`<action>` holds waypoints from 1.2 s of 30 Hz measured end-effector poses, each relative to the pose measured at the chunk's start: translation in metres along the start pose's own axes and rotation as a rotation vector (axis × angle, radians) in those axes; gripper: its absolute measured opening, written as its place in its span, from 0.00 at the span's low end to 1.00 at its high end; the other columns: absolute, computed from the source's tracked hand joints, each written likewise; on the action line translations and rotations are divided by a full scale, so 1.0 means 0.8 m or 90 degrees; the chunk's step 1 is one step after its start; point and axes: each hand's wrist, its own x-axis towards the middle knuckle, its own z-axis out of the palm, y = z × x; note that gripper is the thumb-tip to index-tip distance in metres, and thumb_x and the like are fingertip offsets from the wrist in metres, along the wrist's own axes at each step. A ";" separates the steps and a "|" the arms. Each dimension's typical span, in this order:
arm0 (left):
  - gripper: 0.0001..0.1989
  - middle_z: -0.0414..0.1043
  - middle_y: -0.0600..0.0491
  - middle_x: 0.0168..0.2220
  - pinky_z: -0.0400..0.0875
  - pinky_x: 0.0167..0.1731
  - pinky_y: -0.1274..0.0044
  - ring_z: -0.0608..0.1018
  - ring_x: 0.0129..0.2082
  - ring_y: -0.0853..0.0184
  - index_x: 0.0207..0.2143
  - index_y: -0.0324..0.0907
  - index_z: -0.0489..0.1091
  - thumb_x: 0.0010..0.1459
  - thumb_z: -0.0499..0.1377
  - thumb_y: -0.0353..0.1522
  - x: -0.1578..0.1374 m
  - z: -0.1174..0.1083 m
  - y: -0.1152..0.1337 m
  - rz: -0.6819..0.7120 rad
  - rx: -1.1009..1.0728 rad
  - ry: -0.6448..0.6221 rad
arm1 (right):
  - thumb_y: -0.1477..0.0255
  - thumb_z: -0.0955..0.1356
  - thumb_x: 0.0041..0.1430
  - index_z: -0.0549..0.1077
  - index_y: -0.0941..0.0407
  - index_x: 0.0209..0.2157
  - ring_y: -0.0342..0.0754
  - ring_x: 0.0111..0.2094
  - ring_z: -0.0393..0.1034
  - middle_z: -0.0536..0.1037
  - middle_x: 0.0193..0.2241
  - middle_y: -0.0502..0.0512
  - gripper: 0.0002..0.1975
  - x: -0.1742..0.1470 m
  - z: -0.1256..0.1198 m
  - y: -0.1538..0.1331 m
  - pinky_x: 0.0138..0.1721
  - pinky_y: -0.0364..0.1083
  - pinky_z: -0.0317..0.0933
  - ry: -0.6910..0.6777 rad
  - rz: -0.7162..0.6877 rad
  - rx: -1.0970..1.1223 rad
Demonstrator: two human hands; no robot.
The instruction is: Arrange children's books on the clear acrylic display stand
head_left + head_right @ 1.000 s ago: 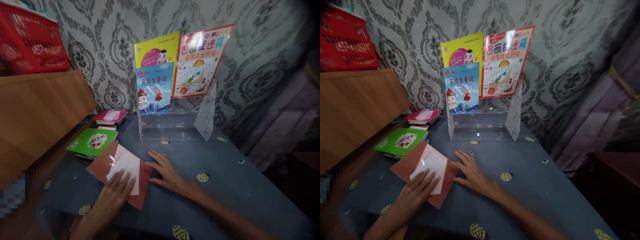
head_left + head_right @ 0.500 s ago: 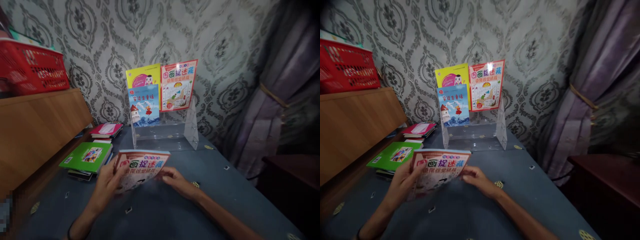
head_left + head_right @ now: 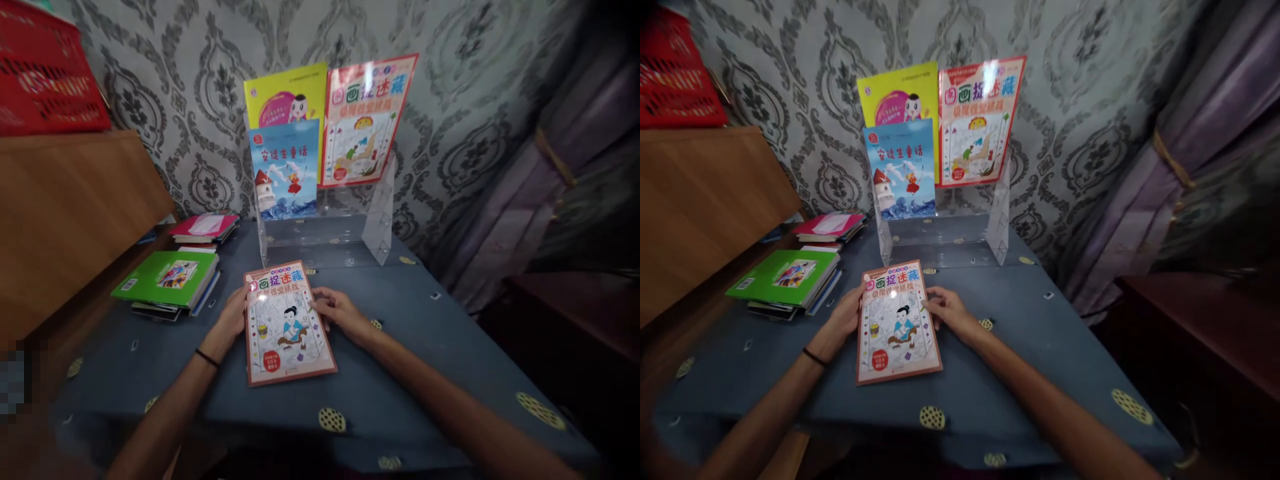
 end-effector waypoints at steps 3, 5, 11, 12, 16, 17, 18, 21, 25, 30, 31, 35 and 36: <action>0.18 0.79 0.50 0.30 0.75 0.35 0.74 0.80 0.30 0.64 0.39 0.36 0.72 0.49 0.69 0.38 0.010 -0.018 -0.007 0.045 0.052 0.008 | 0.53 0.75 0.45 0.69 0.57 0.39 0.39 0.16 0.64 0.74 0.19 0.43 0.27 0.004 -0.008 0.004 0.17 0.39 0.59 -0.014 0.036 -0.045; 0.18 0.78 0.52 0.32 0.74 0.38 0.74 0.79 0.32 0.65 0.43 0.38 0.71 0.50 0.67 0.35 0.013 -0.030 -0.006 0.109 0.134 0.036 | 0.52 0.75 0.45 0.68 0.56 0.37 0.40 0.17 0.66 0.74 0.19 0.43 0.26 0.003 -0.013 0.003 0.19 0.40 0.62 -0.038 0.062 -0.071; 0.12 0.74 0.44 0.49 0.66 0.57 0.62 0.74 0.53 0.56 0.44 0.41 0.73 0.57 0.58 0.33 0.012 -0.046 -0.009 0.398 0.602 0.012 | 0.59 0.67 0.59 0.71 0.56 0.27 0.45 0.20 0.69 0.75 0.19 0.51 0.15 -0.007 -0.016 -0.013 0.24 0.44 0.61 0.046 0.035 -0.495; 0.13 0.74 0.43 0.51 0.64 0.59 0.61 0.73 0.55 0.56 0.45 0.41 0.73 0.59 0.57 0.33 0.011 -0.045 -0.011 0.418 0.642 -0.012 | 0.62 0.66 0.61 0.73 0.56 0.28 0.47 0.23 0.71 0.77 0.22 0.53 0.14 -0.007 -0.011 -0.015 0.28 0.45 0.63 0.089 -0.008 -0.585; 0.18 0.72 0.41 0.55 0.63 0.60 0.59 0.71 0.57 0.55 0.54 0.39 0.69 0.65 0.51 0.36 0.008 -0.043 -0.022 0.450 0.755 -0.048 | 0.72 0.62 0.65 0.76 0.56 0.47 0.55 0.49 0.74 0.81 0.45 0.61 0.14 0.007 0.035 -0.012 0.50 0.53 0.66 -0.012 -0.206 -0.716; 0.20 0.72 0.40 0.56 0.63 0.60 0.59 0.71 0.58 0.55 0.56 0.39 0.67 0.66 0.50 0.36 0.007 -0.043 -0.025 0.452 0.759 -0.042 | 0.74 0.62 0.65 0.74 0.57 0.52 0.55 0.55 0.70 0.78 0.52 0.62 0.17 0.015 0.049 -0.009 0.55 0.54 0.63 -0.087 -0.250 -0.713; 0.20 0.72 0.40 0.56 0.63 0.60 0.59 0.71 0.58 0.55 0.57 0.38 0.66 0.66 0.50 0.36 0.007 -0.043 -0.027 0.456 0.760 -0.034 | 0.74 0.61 0.66 0.72 0.58 0.56 0.54 0.60 0.66 0.75 0.57 0.63 0.19 0.024 0.062 -0.005 0.60 0.56 0.60 -0.140 -0.279 -0.712; 0.22 0.71 0.39 0.57 0.63 0.61 0.60 0.71 0.59 0.56 0.60 0.38 0.63 0.67 0.47 0.35 0.008 -0.046 -0.033 0.478 0.761 -0.017 | 0.72 0.61 0.69 0.66 0.63 0.62 0.54 0.67 0.57 0.67 0.64 0.67 0.23 0.048 0.089 0.003 0.67 0.56 0.51 -0.188 -0.295 -0.737; 0.22 0.73 0.41 0.55 0.68 0.58 0.60 0.74 0.57 0.56 0.59 0.39 0.64 0.67 0.46 0.36 0.012 -0.053 -0.047 0.501 0.780 0.013 | 0.65 0.62 0.70 0.62 0.68 0.65 0.58 0.68 0.54 0.63 0.66 0.71 0.28 0.058 0.082 0.001 0.69 0.57 0.46 -0.109 -0.223 -0.787; 0.22 0.76 0.44 0.54 0.73 0.54 0.60 0.77 0.54 0.55 0.58 0.41 0.67 0.66 0.47 0.38 0.034 -0.063 -0.069 0.530 0.773 0.053 | 0.61 0.62 0.70 0.62 0.67 0.66 0.59 0.69 0.53 0.62 0.66 0.70 0.31 0.039 0.035 -0.006 0.69 0.59 0.44 -0.009 -0.127 -0.819; 0.22 0.76 0.45 0.54 0.74 0.54 0.61 0.77 0.55 0.55 0.57 0.41 0.68 0.66 0.46 0.39 0.037 -0.064 -0.072 0.529 0.779 0.056 | 0.61 0.61 0.70 0.62 0.66 0.66 0.59 0.69 0.53 0.61 0.67 0.69 0.30 0.034 0.027 -0.006 0.70 0.59 0.44 0.009 -0.121 -0.820; 0.24 0.76 0.43 0.56 0.74 0.54 0.61 0.77 0.56 0.54 0.57 0.39 0.70 0.66 0.45 0.37 0.041 -0.066 -0.075 0.506 0.876 0.064 | 0.63 0.60 0.70 0.62 0.63 0.66 0.58 0.69 0.53 0.61 0.67 0.67 0.29 0.020 0.013 -0.002 0.69 0.58 0.45 0.048 -0.108 -0.814; 0.24 0.75 0.42 0.57 0.73 0.55 0.61 0.76 0.58 0.54 0.58 0.39 0.70 0.65 0.44 0.34 0.041 -0.065 -0.075 0.501 0.916 0.063 | 0.64 0.60 0.70 0.62 0.63 0.66 0.58 0.69 0.53 0.61 0.67 0.67 0.29 0.019 0.012 0.000 0.69 0.59 0.45 0.051 -0.105 -0.813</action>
